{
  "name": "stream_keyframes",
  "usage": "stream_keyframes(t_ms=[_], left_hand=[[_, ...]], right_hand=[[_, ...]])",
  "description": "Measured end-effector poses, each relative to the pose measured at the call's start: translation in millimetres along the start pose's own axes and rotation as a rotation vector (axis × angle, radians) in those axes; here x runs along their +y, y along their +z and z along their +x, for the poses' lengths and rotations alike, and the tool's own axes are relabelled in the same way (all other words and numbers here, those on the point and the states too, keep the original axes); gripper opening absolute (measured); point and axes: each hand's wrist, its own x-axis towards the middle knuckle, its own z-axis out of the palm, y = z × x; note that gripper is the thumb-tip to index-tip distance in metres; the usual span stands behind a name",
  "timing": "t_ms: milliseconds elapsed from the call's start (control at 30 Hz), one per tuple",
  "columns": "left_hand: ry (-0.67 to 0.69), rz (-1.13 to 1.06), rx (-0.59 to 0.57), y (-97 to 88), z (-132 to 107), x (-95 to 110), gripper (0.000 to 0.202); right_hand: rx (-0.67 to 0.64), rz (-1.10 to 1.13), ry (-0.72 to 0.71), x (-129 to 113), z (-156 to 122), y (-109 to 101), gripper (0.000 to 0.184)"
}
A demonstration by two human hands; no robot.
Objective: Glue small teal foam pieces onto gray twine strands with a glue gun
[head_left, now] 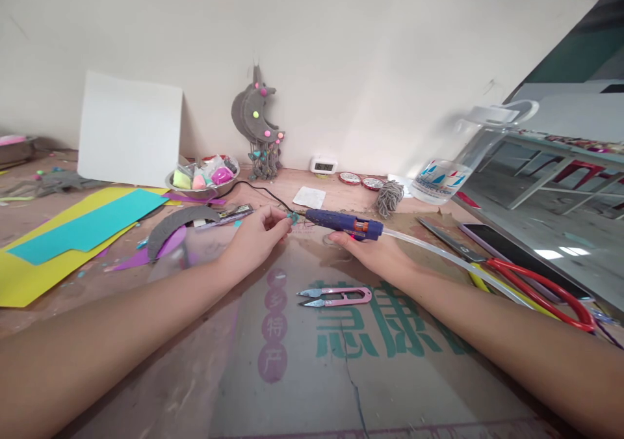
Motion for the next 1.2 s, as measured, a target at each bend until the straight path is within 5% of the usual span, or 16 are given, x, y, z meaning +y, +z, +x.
stream_keyframes(t_ms=[1200], left_hand=[[-0.019,-0.031,0.024,1.1,3.9,-1.9,0.021]], right_hand=[[-0.009,-0.048,-0.048,5.9,1.7,-2.0,0.033]])
